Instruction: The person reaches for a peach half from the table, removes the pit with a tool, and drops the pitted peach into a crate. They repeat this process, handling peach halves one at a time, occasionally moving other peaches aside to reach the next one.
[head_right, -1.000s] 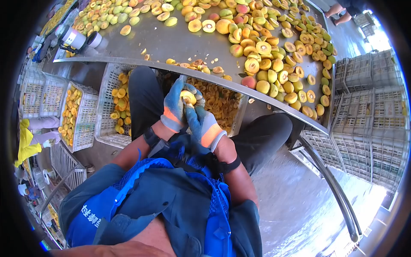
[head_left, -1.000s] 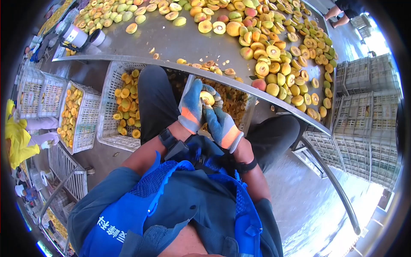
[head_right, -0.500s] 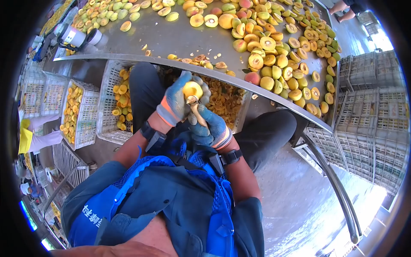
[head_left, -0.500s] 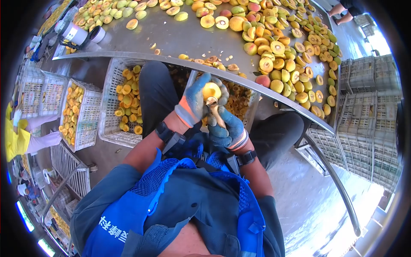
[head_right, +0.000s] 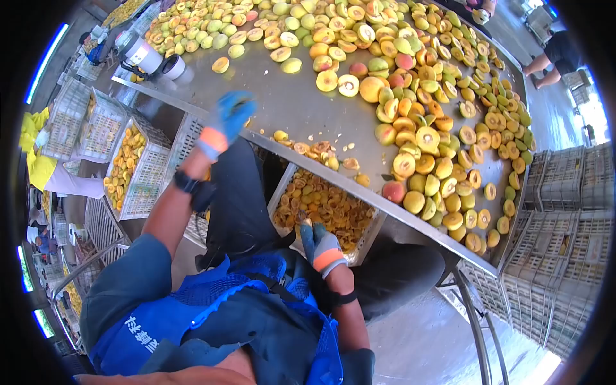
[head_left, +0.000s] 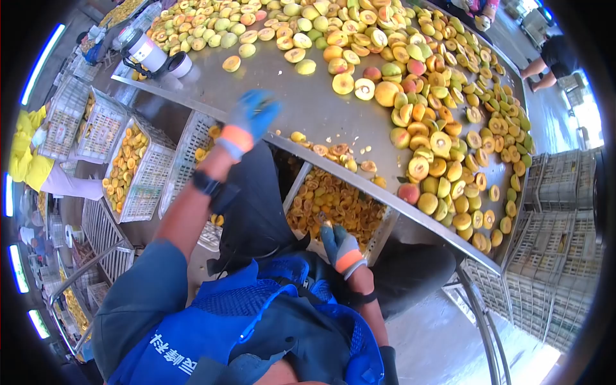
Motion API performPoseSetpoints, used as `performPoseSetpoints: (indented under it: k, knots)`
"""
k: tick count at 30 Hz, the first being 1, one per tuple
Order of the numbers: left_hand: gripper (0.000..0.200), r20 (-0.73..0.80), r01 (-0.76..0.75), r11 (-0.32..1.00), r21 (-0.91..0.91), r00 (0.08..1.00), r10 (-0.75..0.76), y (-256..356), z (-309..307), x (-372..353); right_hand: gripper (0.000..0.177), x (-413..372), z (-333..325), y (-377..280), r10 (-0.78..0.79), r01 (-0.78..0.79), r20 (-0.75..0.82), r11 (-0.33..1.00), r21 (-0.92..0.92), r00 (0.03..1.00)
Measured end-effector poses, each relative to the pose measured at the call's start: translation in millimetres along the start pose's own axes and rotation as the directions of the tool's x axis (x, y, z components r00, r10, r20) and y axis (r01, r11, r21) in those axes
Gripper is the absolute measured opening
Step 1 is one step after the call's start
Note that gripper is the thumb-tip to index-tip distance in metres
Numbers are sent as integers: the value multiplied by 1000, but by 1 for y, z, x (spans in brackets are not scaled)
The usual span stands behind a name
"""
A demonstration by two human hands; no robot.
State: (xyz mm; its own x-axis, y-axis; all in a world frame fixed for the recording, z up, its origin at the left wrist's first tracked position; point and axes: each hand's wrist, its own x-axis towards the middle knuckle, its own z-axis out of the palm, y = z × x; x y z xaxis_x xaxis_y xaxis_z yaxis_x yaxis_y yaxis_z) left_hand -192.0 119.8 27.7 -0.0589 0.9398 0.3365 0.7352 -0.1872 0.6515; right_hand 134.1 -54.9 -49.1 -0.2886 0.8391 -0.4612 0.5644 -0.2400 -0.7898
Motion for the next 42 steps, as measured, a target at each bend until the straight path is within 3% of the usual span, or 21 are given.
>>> performPoseSetpoints:
  k: [1,3,6,9,13,15,17,19,20,21,24,26,30,33,39,42]
  knots:
    - [31,65,48,987,-156,997,-39,5,30,24,47,0,-4,-3,-6,6,0,1000,8,1000]
    - [38,66,66,964,-257,997,-50,-10,103,69,47,-1,-11,-4,-12,13,-9,1000,24,1000]
    - [50,17,113,994,11,993,-113,0,167,112,40,-6,-8,11,-58,65,-130,997,52,990]
    - [56,122,178,982,58,975,-184,0,192,129,38,-8,-14,15,30,-20,-140,997,70,990]
    - [49,141,352,895,-274,935,-325,-17,201,118,31,-2,-13,17,-16,54,-215,984,171,976]
    - [43,290,498,640,-585,865,-409,-2,178,98,27,6,-22,-4,-85,158,-288,959,237,954]
    - [38,512,608,191,-771,769,-384,18,142,64,24,7,-34,-28,-184,299,-374,913,276,909]
    - [34,521,542,-45,-839,776,-355,51,116,23,26,6,-49,-48,-225,297,-283,922,248,932]
    - [32,525,500,-165,-850,782,-338,67,107,3,23,11,-47,-56,-293,383,-345,894,231,892]
    - [32,500,469,-172,-866,810,-307,82,100,-15,21,15,-46,-63,-354,463,-408,862,207,842]
    - [29,554,467,-334,-819,795,-248,113,79,-61,23,7,-57,-98,-466,517,-366,855,50,806]
    - [30,541,430,-390,-814,806,-240,116,81,-84,24,2,-54,-106,-407,435,-310,900,24,859]
    - [40,537,397,-404,-824,775,-334,127,80,-114,23,-8,-36,-103,-380,390,-290,921,-26,878]
    - [42,341,348,-43,-937,875,-344,123,85,-130,24,-16,-28,-104,-362,353,-290,932,-83,886]
    - [38,403,386,-139,-912,780,-479,133,83,-137,28,-20,-17,-101,-288,262,-246,956,-131,926]
    - [37,401,407,-106,-907,761,-510,131,87,-136,28,-25,-20,-107,-254,240,-193,967,-91,948]
